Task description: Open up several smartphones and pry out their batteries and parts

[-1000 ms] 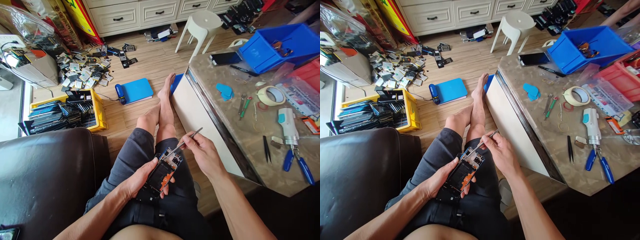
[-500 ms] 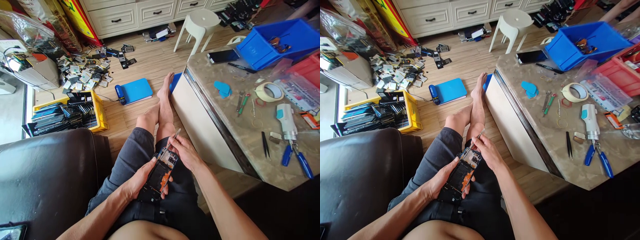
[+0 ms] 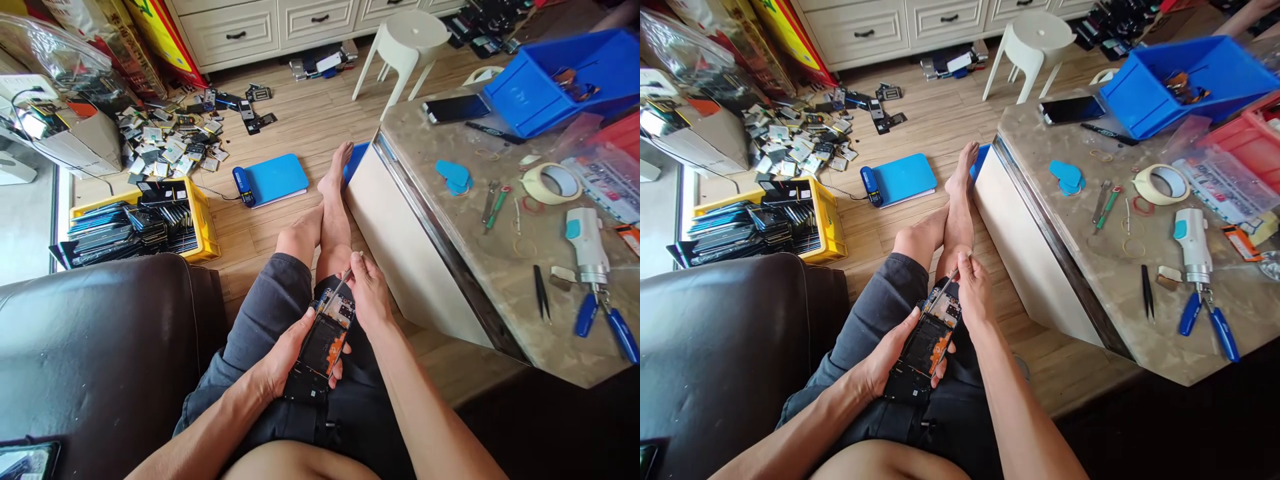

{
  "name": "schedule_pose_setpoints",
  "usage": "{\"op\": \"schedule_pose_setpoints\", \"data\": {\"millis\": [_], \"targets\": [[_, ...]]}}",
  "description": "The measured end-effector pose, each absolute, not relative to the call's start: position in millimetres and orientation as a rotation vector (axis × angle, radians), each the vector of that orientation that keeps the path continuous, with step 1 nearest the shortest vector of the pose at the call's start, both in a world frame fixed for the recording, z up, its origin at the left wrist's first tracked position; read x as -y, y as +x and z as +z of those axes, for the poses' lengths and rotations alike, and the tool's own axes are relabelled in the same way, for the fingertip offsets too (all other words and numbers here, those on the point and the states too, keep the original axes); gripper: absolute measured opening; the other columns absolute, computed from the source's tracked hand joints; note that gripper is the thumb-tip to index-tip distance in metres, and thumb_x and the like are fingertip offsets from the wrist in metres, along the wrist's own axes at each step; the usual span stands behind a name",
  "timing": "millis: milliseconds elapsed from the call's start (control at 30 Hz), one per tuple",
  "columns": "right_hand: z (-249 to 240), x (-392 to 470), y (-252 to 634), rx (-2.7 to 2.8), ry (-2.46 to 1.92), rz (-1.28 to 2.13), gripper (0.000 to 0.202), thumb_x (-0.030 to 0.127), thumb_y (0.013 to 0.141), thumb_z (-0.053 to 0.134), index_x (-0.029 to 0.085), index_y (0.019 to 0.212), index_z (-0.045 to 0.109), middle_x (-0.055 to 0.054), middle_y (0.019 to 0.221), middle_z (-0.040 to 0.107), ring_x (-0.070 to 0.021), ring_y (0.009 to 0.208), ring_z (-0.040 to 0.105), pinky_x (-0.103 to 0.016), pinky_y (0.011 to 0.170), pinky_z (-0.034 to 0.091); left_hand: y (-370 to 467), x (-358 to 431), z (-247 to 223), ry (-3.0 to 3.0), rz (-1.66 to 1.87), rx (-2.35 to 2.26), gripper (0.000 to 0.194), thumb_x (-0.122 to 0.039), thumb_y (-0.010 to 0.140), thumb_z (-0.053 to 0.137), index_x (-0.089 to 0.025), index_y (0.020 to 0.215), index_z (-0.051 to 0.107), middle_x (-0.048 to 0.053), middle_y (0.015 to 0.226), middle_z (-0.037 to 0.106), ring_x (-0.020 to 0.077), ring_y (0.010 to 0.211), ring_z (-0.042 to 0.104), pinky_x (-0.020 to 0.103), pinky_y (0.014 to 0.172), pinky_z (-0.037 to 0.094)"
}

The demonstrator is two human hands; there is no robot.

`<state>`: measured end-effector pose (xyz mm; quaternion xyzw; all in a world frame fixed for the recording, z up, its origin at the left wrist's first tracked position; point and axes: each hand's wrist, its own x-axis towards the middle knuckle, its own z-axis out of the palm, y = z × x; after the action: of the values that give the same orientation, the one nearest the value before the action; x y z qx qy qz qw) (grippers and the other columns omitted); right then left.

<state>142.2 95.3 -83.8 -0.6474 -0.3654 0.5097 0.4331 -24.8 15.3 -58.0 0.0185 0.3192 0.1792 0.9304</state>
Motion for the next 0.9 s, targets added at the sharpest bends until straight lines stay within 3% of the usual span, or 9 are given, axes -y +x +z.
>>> {"op": "schedule_pose_setpoints", "data": {"millis": [433,600,700,800,900], "targets": [[-101,-90,125,0.958,-1.691,1.394,0.053,0.070,0.090,0.060,0.024,0.065,0.059,0.003,0.059,0.058,-0.0146,0.055,0.051,-0.027,0.054,0.039,-25,-14,-64,-0.005,0.409,-0.703,0.092,-0.077,0.098,0.019,-0.003,0.115,0.071,0.017,0.074,0.075,0.0224,0.053,0.068,0.030,0.054,0.052],[-93,-100,127,0.878,-1.624,1.486,0.053,0.073,0.082,0.066,0.023,0.068,0.061,0.003,0.063,0.061,-0.0142,0.058,0.056,-0.026,0.057,0.045,-22,-23,-62,-0.050,0.389,-0.704,0.092,-0.074,0.100,0.017,-0.002,0.110,0.073,0.019,0.076,0.075,0.0239,0.062,0.072,0.030,0.062,0.055],[-84,-114,130,0.831,-1.567,1.490,0.052,0.073,0.076,0.071,0.022,0.074,0.065,0.000,0.070,0.066,-0.0150,0.064,0.062,-0.026,0.060,0.050,-20,-33,-58,-0.107,0.403,-0.709,0.082,-0.067,0.104,0.019,-0.005,0.111,0.073,0.019,0.085,0.077,0.0246,0.069,0.074,0.033,0.068,0.058],[-77,-126,130,0.784,-1.559,1.417,0.051,0.073,0.077,0.069,0.022,0.079,0.064,0.000,0.068,0.065,-0.0150,0.062,0.061,-0.025,0.058,0.050,-15,-44,-56,-0.122,0.465,-0.677,0.068,-0.059,0.106,0.025,-0.010,0.117,0.071,0.017,0.101,0.078,0.0238,0.069,0.074,0.036,0.068,0.060],[-72,-131,129,0.786,-1.586,1.335,0.051,0.073,0.081,0.066,0.023,0.074,0.061,0.000,0.064,0.064,-0.0144,0.057,0.059,-0.025,0.053,0.048,-1,-56,-60,-0.119,0.456,-0.644,0.075,-0.068,0.103,0.026,-0.010,0.119,0.070,0.018,0.098,0.077,0.0255,0.069,0.075,0.037,0.066,0.061]]}}
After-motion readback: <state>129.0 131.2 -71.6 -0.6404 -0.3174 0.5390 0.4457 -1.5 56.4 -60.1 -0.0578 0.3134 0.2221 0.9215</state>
